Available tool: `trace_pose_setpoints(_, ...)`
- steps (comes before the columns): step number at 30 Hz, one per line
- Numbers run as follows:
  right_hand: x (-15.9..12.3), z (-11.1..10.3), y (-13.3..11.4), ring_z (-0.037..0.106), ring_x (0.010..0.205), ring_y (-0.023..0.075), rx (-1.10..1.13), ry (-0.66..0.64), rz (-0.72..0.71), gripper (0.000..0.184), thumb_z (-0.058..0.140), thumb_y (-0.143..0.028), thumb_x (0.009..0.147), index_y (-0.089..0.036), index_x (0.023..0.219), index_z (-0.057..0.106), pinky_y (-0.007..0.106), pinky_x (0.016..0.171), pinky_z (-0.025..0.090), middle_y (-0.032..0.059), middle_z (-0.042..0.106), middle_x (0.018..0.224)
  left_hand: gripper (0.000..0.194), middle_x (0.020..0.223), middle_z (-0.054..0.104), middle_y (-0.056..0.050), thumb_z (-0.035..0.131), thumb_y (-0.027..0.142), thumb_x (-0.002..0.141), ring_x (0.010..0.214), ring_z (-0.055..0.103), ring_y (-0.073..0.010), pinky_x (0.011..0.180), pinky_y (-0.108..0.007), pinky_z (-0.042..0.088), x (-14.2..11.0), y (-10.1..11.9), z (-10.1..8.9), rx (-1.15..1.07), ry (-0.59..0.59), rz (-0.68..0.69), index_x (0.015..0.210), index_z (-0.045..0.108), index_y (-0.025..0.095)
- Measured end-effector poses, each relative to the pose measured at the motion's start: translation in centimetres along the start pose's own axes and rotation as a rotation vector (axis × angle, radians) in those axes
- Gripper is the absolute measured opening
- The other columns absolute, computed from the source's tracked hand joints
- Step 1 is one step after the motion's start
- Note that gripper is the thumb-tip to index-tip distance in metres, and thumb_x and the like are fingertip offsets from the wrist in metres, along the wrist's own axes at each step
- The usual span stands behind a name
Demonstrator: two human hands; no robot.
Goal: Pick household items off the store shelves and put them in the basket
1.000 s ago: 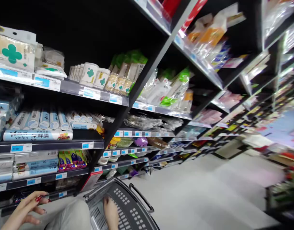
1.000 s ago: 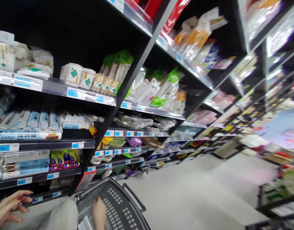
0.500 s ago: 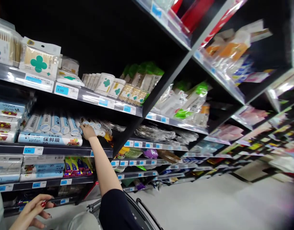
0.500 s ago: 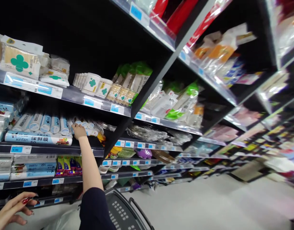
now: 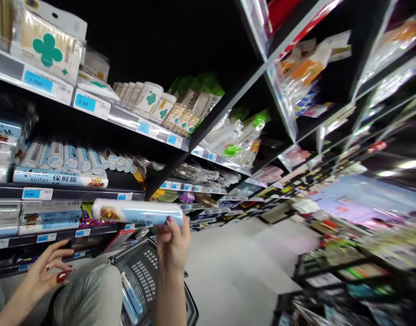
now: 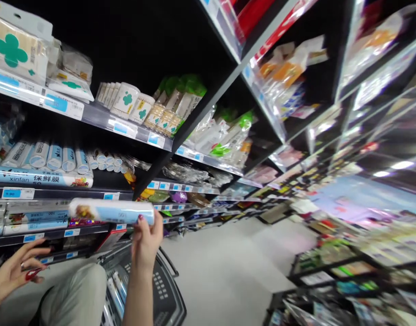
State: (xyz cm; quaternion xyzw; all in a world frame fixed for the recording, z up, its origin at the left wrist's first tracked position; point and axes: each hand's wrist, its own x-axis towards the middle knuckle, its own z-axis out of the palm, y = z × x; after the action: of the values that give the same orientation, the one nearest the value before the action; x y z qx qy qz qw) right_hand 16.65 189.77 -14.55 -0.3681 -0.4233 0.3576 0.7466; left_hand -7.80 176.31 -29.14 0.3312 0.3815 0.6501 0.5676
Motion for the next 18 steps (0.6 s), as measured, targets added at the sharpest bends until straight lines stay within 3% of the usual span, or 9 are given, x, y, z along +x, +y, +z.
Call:
trace_pose_setpoints(2,-4.3,-1.1,0.5,0.057,0.071,0.0105,0.092,-0.039,0.207,0.048,0.079,-0.038,0.061,-0.021,0.102,0.06,0.021,0.063,0.049,-0.0016,0.062,0.084,0.082,0.134,0.056,-0.008,0.085,0.042,0.06,0.09,0.067,-0.0236,0.069,-0.033,0.062,-1.0,0.9,1.1,-0.067,0.015,0.086,0.132,0.048,0.043)
trace_pose_setpoints(4,-7.9,-1.6,1.3,0.06,0.073,0.0129,0.15,-0.059,0.33,0.05,0.079,-0.038,0.061,-0.021,0.105,0.061,0.024,0.067,0.052,-0.0004,0.065,0.084,0.093,0.144,0.048,-0.009,0.086,0.034,0.059,0.103,0.065,-0.029,0.072,-0.037,0.063,-2.0,2.0,1.5,-0.07,0.022,0.162,0.139,0.038,0.044)
trace_pose_setpoints(8,-12.3,-2.4,2.1,0.063,0.078,0.0151,0.211,-0.083,0.424,0.054,0.077,-0.036,0.065,-0.025,0.115,0.059,0.028,0.074,0.054,-0.0001,0.067,0.088,0.065,0.127,0.065,-0.005,0.084,0.022,0.064,0.107,0.066,-0.0274,0.083,-0.03,0.06,-3.4,3.6,0.0,0.167,0.08,0.225,0.123,0.059,0.033)
trace_pose_setpoints(10,-13.5,-2.8,2.2,0.064,0.082,0.0165,0.203,-0.092,0.441,0.058,0.076,-0.036,0.066,-0.028,0.12,0.057,0.029,0.076,0.054,0.0007,0.068,0.094,0.053,0.12,0.07,-0.003,0.085,0.024,0.063,0.099,0.069,-0.0234,0.083,-0.025,0.059,-3.8,3.9,-1.1,0.266,0.118,0.203,0.111,0.066,0.029)
trace_pose_setpoints(13,-14.2,-3.4,2.1,0.064,0.087,0.0192,0.169,-0.115,0.422,0.061,0.075,-0.038,0.067,-0.028,0.124,0.054,0.031,0.077,0.054,0.0041,0.068,0.105,0.051,0.118,0.07,0.004,0.086,0.021,0.059,0.102,0.068,-0.0199,0.085,-0.02,0.056,-3.8,4.1,-2.3,0.3,0.116,0.217,0.105,0.067,0.031)
trace_pose_setpoints(15,-13.9,-3.6,2.1,0.064,0.09,0.0205,0.153,-0.121,0.395,0.059,0.074,-0.039,0.068,-0.028,0.123,0.055,0.033,0.079,0.054,0.0052,0.067,0.108,0.052,0.117,0.07,0.006,0.087,0.019,0.055,0.107,0.066,-0.021,0.087,-0.02,0.055,-3.6,4.5,-2.5,0.292,0.057,0.216,0.102,0.069,0.033)
trace_pose_setpoints(18,-12.2,-3.3,2.1,0.063,0.093,0.0214,0.152,-0.152,0.388,0.054,0.071,-0.04,0.068,-0.026,0.118,0.059,0.034,0.083,0.052,0.0051,0.067,0.106,0.061,0.115,0.071,-0.001,0.087,0.041,0.054,0.109,0.065,-0.0289,0.089,-0.032,0.056,-3.5,5.1,-1.8,0.166,-0.124,0.066,0.111,0.069,0.031)
